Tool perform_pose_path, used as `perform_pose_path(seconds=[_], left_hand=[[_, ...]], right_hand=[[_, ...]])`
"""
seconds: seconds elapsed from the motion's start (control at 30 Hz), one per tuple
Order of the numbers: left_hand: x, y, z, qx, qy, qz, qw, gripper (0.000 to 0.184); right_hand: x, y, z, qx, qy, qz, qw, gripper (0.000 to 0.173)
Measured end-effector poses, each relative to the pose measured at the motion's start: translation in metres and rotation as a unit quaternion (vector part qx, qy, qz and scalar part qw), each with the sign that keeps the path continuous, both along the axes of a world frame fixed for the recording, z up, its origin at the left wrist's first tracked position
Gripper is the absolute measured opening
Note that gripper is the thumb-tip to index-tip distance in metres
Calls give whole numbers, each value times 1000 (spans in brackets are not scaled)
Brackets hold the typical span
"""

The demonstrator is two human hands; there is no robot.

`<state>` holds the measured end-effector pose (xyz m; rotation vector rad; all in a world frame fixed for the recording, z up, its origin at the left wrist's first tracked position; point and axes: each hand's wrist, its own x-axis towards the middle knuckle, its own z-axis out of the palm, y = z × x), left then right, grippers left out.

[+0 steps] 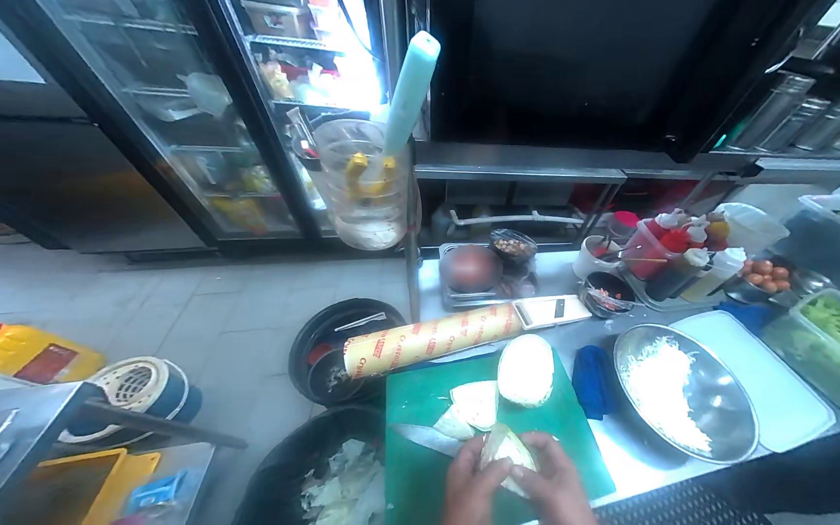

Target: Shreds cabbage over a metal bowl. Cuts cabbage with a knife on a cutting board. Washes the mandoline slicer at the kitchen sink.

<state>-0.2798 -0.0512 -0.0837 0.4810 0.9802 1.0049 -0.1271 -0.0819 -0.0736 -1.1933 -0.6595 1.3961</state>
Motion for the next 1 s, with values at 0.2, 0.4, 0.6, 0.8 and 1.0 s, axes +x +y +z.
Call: perform_pose_path(seconds=[0.2,0.4,0.6,0.8,1.0], left_hand=[[9,-5,2,10,42,11,999,50],[17,-8,9,26,79,24,996,53],[13,-5,7,54,73,8,996,53],[10,-5,4,71,62,-12,995,50],[8,-5,2,43,2,-19,999,45]], right_hand=[[4,-2,-1,-50,52,-33,997,49],[6,-1,-1,-54,46,-57,996,47],[14,1,-4,-42,63,-27,997,55],[16,0,1,-21,22,-26,999,54],[22,-1,-3,-36,22,-36,998,47]])
